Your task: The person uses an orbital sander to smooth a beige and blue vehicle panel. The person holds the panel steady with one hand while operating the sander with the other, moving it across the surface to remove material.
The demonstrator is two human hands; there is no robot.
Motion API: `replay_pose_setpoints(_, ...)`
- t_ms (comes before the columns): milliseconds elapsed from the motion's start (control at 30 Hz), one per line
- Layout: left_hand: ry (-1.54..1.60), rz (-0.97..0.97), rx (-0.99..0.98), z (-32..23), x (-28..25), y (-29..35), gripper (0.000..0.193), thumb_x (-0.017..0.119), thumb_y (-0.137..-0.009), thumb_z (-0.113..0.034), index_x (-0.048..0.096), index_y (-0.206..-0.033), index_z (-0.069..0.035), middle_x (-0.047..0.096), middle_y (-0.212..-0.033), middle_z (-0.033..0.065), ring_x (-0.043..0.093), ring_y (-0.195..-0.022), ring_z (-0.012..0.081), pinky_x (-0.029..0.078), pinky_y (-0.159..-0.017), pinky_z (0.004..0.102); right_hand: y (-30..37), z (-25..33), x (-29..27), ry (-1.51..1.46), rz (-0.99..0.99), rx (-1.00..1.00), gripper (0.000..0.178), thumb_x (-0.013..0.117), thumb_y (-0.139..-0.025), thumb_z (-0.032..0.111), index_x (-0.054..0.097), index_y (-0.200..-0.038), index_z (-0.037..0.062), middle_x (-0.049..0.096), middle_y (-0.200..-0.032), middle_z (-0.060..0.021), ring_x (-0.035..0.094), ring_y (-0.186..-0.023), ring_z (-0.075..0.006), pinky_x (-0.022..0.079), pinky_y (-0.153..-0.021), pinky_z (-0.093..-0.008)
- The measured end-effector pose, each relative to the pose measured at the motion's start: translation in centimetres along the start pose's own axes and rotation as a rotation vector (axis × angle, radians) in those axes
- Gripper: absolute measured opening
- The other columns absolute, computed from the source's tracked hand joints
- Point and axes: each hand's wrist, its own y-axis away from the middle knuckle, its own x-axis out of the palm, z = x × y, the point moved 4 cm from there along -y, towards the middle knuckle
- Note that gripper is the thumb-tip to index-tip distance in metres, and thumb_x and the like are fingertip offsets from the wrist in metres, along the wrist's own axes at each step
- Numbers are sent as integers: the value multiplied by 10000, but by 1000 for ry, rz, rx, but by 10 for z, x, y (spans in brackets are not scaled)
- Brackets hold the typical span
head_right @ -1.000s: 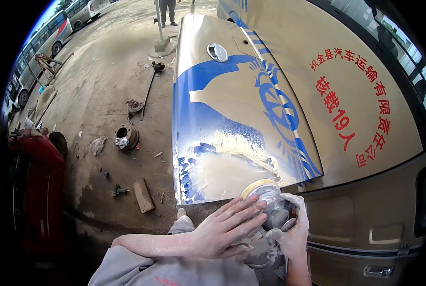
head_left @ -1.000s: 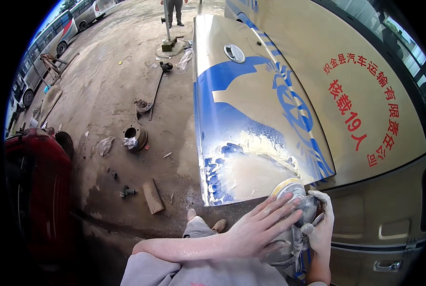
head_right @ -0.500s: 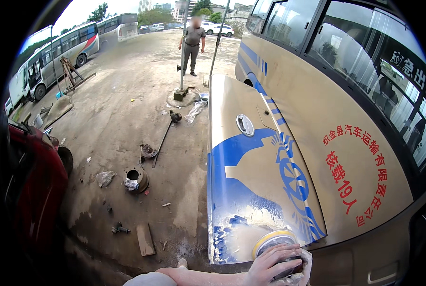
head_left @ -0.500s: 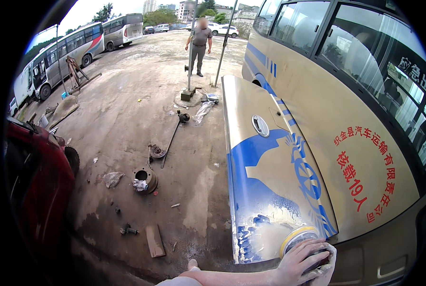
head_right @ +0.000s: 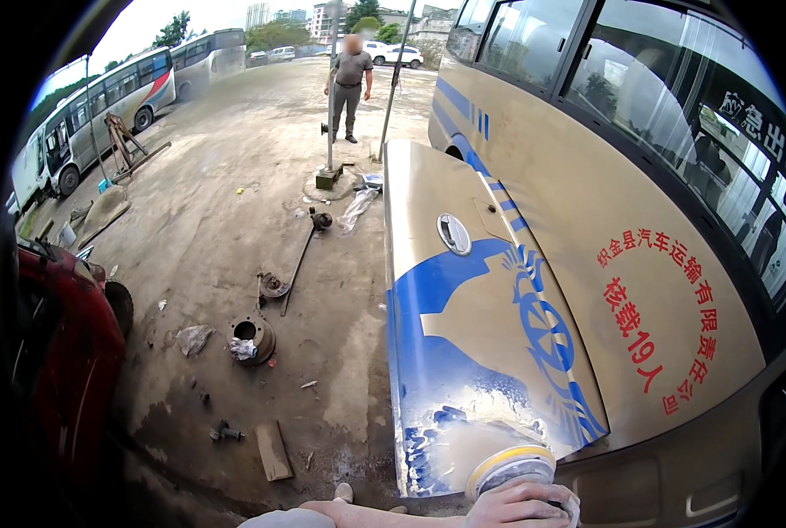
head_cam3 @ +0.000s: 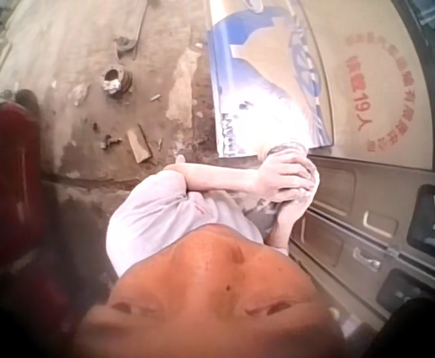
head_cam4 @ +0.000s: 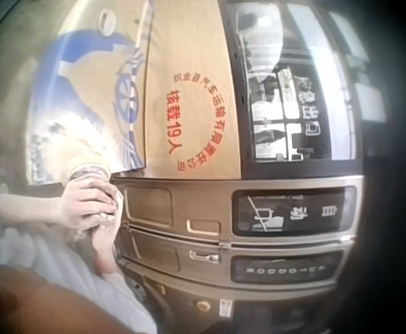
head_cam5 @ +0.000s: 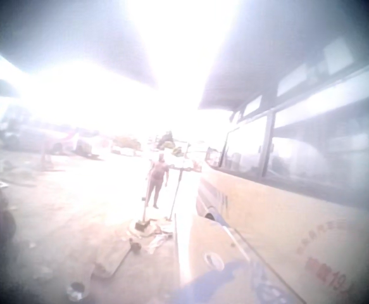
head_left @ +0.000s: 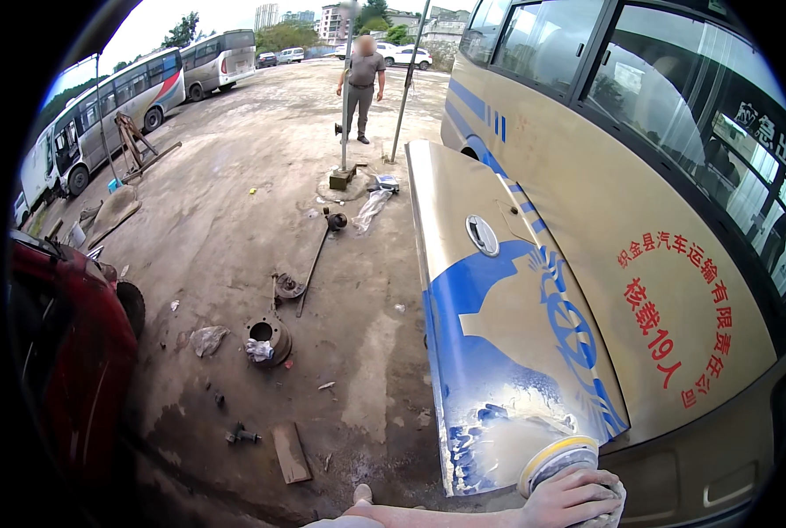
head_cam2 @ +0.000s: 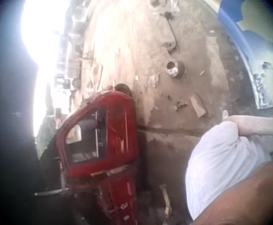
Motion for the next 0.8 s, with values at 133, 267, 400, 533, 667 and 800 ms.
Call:
replay_pose_setpoints(133,-95,63,69,-9,-12,-8,266,777,-815,-200,740,-1005,-17,711,-1003,117,681,-1007,317,561,-862,456,-3,-1,3,-25,20,-120,536,422,-1026,317,428,-1469,16,553,-1363,-143,543,-1305,-268,449,-1093,-373)
replay_pose_setpoints(267,-106,153,-84,-3,-9,6,487,697,-882,-299,656,-1293,-41,646,-1231,138,603,-1221,337,477,-1043,484,-8,45,21,23,-19,-149,572,444,-1015,371,440,-1461,12,534,-1417,-163,521,-1339,-301,425,-1126,-411)
replay_pose_setpoints(400,-114,102,-192,0,-30,3,462,729,-777,-290,721,-1178,-59,696,-1094,65,662,-1119,290,538,-937,439,-19,34,30,-85,24,-23,551,462,-1037,364,453,-1462,14,539,-1418,-153,523,-1336,-289,424,-1128,-413)
replay_pose_setpoints(533,-178,53,-304,-8,-26,16,446,741,-776,-240,715,-1191,-78,698,-1096,59,656,-1129,291,532,-952,427,-17,19,26,-89,189,36,530,481,-1058,356,466,-1463,16,545,-1419,-144,525,-1333,-277,423,-1131,-415)
replay_pose_setpoints(667,-200,8,-433,6,-30,34,396,728,-809,-147,706,-1198,-77,696,-1112,79,653,-1123,303,533,-942,421,-26,-20,21,776,493,-202,318,366,-1103,225,486,-1374,111,526,-1194,-1,530,-1170,-91,446,-977,-249)
replay_pose_setpoints(800,-160,-16,-553,16,-47,44,356,686,-842,-62,693,-1198,-68,675,-1126,117,634,-1136,338,524,-955,424,-44,6,44,182,523,71,350,472,-1040,172,503,-1314,-45,520,-1273,-188,534,-1171,-302,443,-1020,-406)
